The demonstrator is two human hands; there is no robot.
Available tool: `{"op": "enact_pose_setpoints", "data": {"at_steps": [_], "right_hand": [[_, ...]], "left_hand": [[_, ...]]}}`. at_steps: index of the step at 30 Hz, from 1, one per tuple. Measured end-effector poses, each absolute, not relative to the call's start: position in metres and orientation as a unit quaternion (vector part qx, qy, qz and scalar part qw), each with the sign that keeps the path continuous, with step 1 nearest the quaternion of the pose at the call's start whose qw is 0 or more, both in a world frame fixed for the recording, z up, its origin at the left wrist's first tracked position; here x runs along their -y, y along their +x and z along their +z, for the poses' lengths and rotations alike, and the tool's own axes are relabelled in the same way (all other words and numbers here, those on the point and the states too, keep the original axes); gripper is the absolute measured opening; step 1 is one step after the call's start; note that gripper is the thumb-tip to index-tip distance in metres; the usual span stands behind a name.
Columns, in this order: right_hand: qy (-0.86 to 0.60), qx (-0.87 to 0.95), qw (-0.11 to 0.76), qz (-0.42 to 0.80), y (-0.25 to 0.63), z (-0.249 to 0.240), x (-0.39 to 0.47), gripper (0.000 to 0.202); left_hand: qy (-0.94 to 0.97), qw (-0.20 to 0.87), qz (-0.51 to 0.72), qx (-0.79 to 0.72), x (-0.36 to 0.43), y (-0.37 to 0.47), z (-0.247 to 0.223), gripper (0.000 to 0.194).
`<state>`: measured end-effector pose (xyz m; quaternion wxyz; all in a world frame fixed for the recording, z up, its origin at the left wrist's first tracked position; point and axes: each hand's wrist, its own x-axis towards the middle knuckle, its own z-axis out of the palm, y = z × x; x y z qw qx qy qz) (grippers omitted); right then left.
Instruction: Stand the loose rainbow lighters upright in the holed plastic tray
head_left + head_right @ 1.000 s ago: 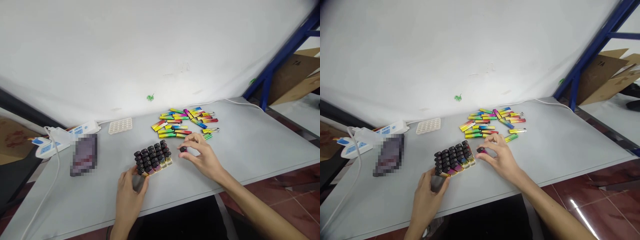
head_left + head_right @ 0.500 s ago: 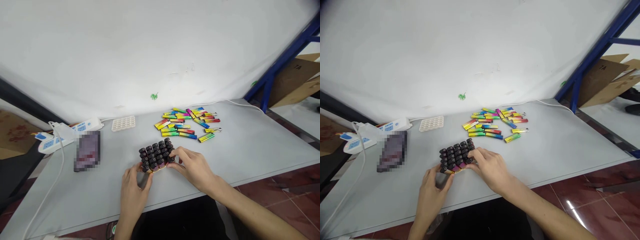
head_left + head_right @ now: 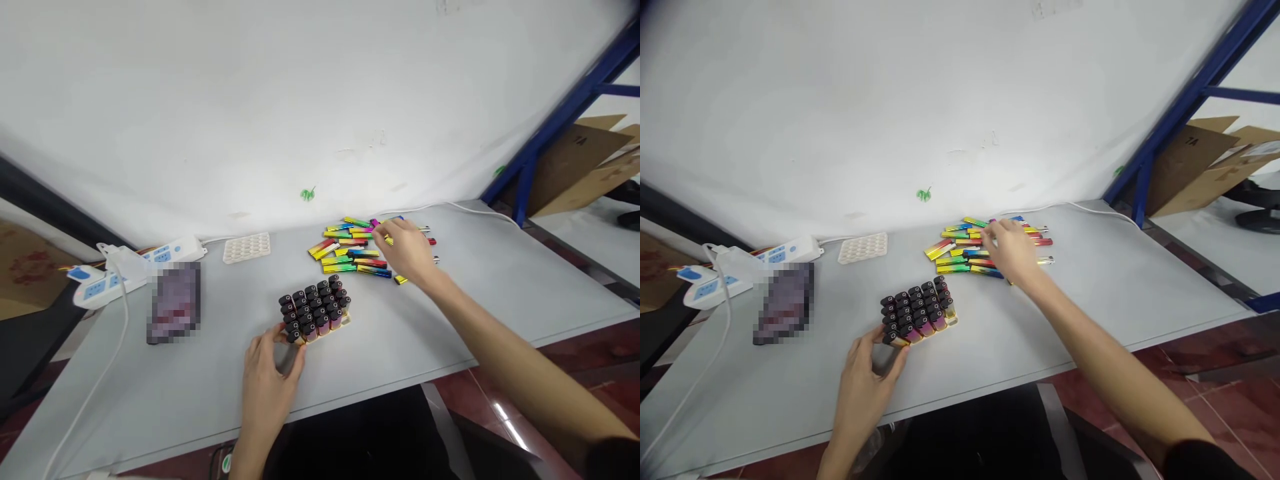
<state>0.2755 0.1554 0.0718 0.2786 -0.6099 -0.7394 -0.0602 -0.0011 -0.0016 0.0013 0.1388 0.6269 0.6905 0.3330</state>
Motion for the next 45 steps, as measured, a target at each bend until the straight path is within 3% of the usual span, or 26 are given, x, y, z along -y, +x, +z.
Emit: {"op": "enact_pose_setpoints", "data": {"at_steps": [5, 11, 15, 21, 29, 38, 45], "right_hand": [[-0.659, 0.744, 0.091, -0.064, 0.303, 0.065, -0.232, 0.045], [-0.615, 0.787, -0.042, 0.032, 0.318, 0.070, -0.291, 0.052], [-0.585, 0.798, -0.085, 0.117, 0.326, 0.075, -0.312, 0.050], [-0.558, 0.811, -0.121, 0.127, 0.325, 0.084, -0.317, 0.052], [-0.574, 0.793, 0.012, 0.205, 0.329, 0.074, -0.315, 0.045], [-0.604, 0.670, 0.341, 0.265, 0.338, 0.076, -0.261, 0.042], [-0.449, 0.596, 0.490, 0.452, 0.304, 0.060, -0.190, 0.038]], "left_hand": [[0.628, 0.135, 0.345, -0.685, 0.001, -0.001, 0.001, 0.044], [0.627, 0.128, 0.334, -0.692, 0.001, -0.002, 0.000, 0.043], [0.634, 0.120, 0.335, -0.687, 0.001, -0.004, -0.001, 0.042], [0.616, 0.136, 0.329, -0.702, 0.001, -0.003, 0.002, 0.043], [0.616, 0.145, 0.330, -0.701, 0.001, -0.002, 0.003, 0.042], [0.618, 0.139, 0.318, -0.705, 0.000, -0.003, 0.002, 0.044], [0.603, 0.148, 0.311, -0.720, -0.001, -0.002, 0.005, 0.047]]}}
